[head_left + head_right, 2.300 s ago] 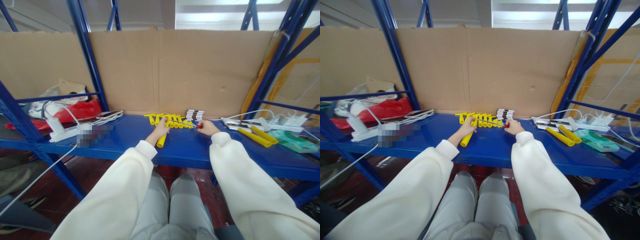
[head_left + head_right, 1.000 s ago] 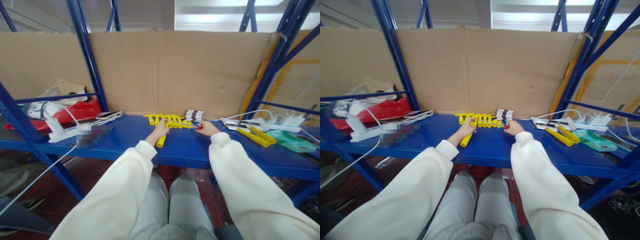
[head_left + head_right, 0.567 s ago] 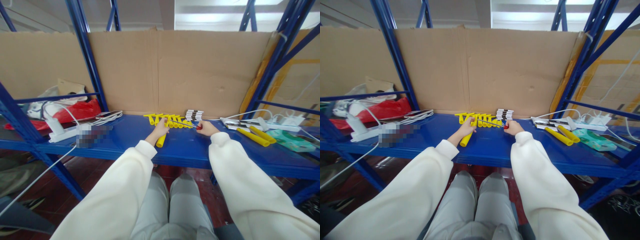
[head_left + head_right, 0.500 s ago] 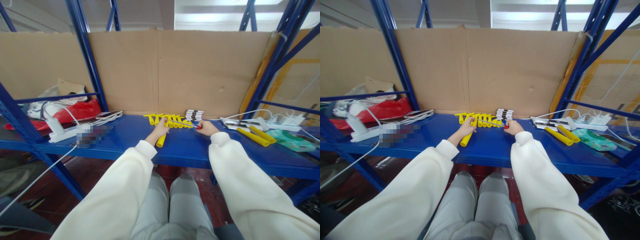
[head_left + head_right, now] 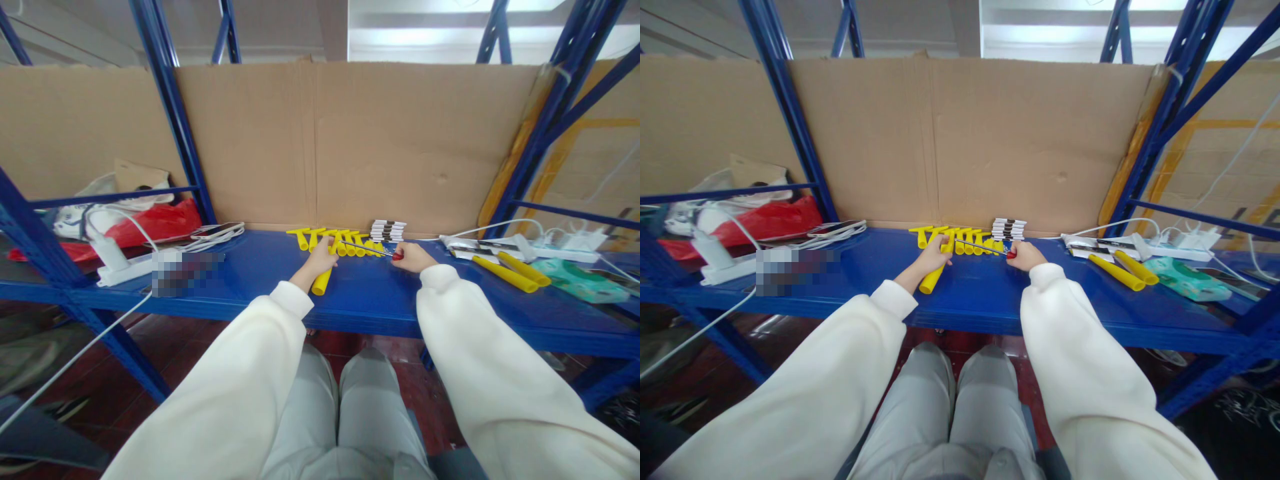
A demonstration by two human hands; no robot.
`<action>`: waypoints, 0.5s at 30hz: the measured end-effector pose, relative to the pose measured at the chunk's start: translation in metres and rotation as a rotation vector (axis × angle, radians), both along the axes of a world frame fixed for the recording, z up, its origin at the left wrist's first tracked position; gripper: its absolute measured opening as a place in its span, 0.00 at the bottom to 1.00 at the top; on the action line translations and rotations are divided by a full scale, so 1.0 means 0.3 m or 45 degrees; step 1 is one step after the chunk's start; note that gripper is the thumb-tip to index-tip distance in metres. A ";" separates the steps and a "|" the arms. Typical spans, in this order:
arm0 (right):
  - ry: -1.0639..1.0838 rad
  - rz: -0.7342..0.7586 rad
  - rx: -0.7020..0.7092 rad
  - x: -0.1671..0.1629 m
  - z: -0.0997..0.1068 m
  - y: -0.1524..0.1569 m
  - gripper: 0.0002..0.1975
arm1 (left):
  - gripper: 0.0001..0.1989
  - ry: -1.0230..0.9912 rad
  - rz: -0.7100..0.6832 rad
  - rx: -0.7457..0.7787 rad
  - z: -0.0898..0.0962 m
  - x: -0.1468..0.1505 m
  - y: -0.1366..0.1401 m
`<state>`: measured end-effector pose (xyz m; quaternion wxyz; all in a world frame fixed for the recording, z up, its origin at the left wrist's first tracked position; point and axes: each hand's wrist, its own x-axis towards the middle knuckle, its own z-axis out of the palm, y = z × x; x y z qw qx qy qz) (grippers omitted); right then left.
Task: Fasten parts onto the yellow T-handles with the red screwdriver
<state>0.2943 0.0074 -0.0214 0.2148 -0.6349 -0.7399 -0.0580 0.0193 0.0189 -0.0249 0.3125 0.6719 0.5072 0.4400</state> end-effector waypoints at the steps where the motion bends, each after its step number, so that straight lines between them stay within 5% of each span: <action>1: 0.011 0.009 -0.002 0.001 -0.002 0.003 0.07 | 0.29 0.007 0.002 0.003 0.001 0.001 -0.002; 15: 0.068 0.034 -0.005 -0.003 -0.002 0.002 0.08 | 0.29 0.022 0.001 0.019 0.002 0.000 -0.003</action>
